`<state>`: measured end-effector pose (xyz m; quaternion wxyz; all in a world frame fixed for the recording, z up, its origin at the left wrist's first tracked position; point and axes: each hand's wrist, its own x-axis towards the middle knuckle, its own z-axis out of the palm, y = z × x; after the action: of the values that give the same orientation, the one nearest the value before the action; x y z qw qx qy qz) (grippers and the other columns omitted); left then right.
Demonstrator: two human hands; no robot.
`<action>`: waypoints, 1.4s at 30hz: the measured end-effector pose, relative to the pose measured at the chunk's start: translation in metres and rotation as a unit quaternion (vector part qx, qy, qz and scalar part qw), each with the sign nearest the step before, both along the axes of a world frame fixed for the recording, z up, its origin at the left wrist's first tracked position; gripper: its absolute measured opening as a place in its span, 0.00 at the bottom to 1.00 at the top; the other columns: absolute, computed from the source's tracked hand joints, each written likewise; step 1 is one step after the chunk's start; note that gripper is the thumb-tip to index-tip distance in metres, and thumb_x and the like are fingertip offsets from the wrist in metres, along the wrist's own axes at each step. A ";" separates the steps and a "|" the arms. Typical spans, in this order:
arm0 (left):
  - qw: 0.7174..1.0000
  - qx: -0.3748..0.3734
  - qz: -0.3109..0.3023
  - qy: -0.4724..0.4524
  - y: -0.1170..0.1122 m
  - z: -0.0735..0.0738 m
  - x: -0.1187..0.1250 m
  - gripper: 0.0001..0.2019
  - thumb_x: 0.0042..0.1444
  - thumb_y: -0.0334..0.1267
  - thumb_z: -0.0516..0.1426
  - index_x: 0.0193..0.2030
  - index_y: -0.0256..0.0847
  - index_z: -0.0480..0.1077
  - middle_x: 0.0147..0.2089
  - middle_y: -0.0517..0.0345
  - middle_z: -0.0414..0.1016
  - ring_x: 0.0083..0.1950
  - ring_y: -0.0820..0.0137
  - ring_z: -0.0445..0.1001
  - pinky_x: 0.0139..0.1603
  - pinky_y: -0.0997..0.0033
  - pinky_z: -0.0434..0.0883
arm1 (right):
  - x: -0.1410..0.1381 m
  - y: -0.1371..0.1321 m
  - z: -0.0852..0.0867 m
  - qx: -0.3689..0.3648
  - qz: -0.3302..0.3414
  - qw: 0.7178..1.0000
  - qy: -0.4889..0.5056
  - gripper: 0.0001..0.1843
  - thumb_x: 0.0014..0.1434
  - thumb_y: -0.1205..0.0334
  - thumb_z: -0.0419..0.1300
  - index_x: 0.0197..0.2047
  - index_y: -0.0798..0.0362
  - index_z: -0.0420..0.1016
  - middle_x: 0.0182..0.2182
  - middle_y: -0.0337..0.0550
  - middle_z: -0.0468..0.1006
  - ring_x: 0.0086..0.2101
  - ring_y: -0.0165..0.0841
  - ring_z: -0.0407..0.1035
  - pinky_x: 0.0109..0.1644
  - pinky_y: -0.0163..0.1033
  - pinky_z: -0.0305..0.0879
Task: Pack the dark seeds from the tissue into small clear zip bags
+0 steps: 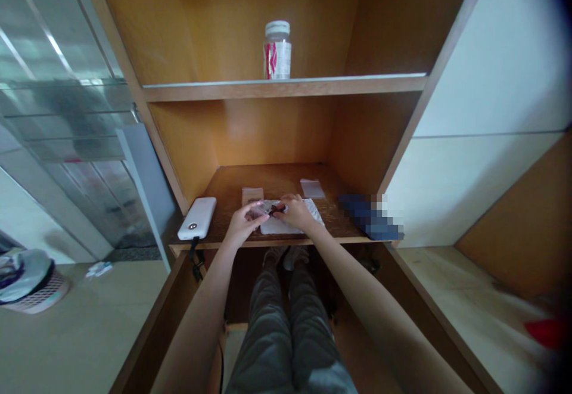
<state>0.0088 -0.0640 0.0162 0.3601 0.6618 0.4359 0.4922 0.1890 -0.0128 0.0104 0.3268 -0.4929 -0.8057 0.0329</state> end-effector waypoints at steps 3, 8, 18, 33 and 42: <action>1.000 0.006 0.006 0.010 0.000 -0.001 -0.001 0.26 0.44 0.45 0.60 0.51 0.37 0.66 0.32 0.57 0.73 0.21 0.78 0.63 0.19 0.79 0.61 | -0.004 -0.002 0.001 -0.010 -0.006 1.000 -0.029 0.08 0.48 0.57 0.61 0.31 0.51 0.77 0.38 0.45 0.74 0.43 0.36 0.63 0.48 0.40 0.56; 0.999 0.015 0.016 0.023 -0.001 0.001 0.000 0.25 0.44 0.45 0.60 0.50 0.38 0.67 0.33 0.56 0.73 0.22 0.78 0.64 0.20 0.78 0.61 | -0.008 -0.004 0.002 -0.025 -0.011 0.999 -0.045 0.07 0.50 0.59 0.59 0.31 0.52 0.76 0.39 0.45 0.73 0.44 0.36 0.62 0.49 0.39 0.55; 1.000 0.012 0.022 0.017 -0.002 0.002 0.000 0.26 0.43 0.45 0.61 0.50 0.38 0.68 0.33 0.56 0.74 0.22 0.77 0.63 0.19 0.78 0.59 | -0.009 -0.003 0.007 0.061 0.032 0.971 0.230 0.06 0.51 0.65 0.57 0.29 0.53 0.76 0.32 0.46 0.76 0.39 0.36 0.67 0.47 0.42 0.60; 0.998 0.003 0.031 -0.062 0.006 -0.002 -0.002 0.32 0.40 0.41 0.63 0.54 0.38 0.62 0.47 0.49 0.70 0.25 0.80 0.66 0.24 0.78 0.65 | -0.029 -0.014 0.009 -0.067 0.183 0.916 0.351 0.08 0.49 0.58 0.60 0.25 0.52 0.75 0.29 0.42 0.76 0.33 0.32 0.70 0.41 0.38 0.64; 0.974 0.007 0.117 -0.192 0.009 0.001 -0.005 0.26 0.47 0.49 0.57 0.52 0.40 0.63 0.45 0.50 0.70 0.17 0.86 0.55 0.15 0.79 0.53 | -0.034 -0.023 0.014 -0.197 0.155 0.778 0.576 0.13 0.41 0.53 0.64 0.25 0.54 0.71 0.26 0.39 0.75 0.26 0.29 0.69 0.33 0.37 0.69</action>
<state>0.0036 -0.0554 0.0174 0.3721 0.5022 0.4294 0.6519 0.1552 -0.0360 0.0240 0.6159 -0.3042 -0.5090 0.5188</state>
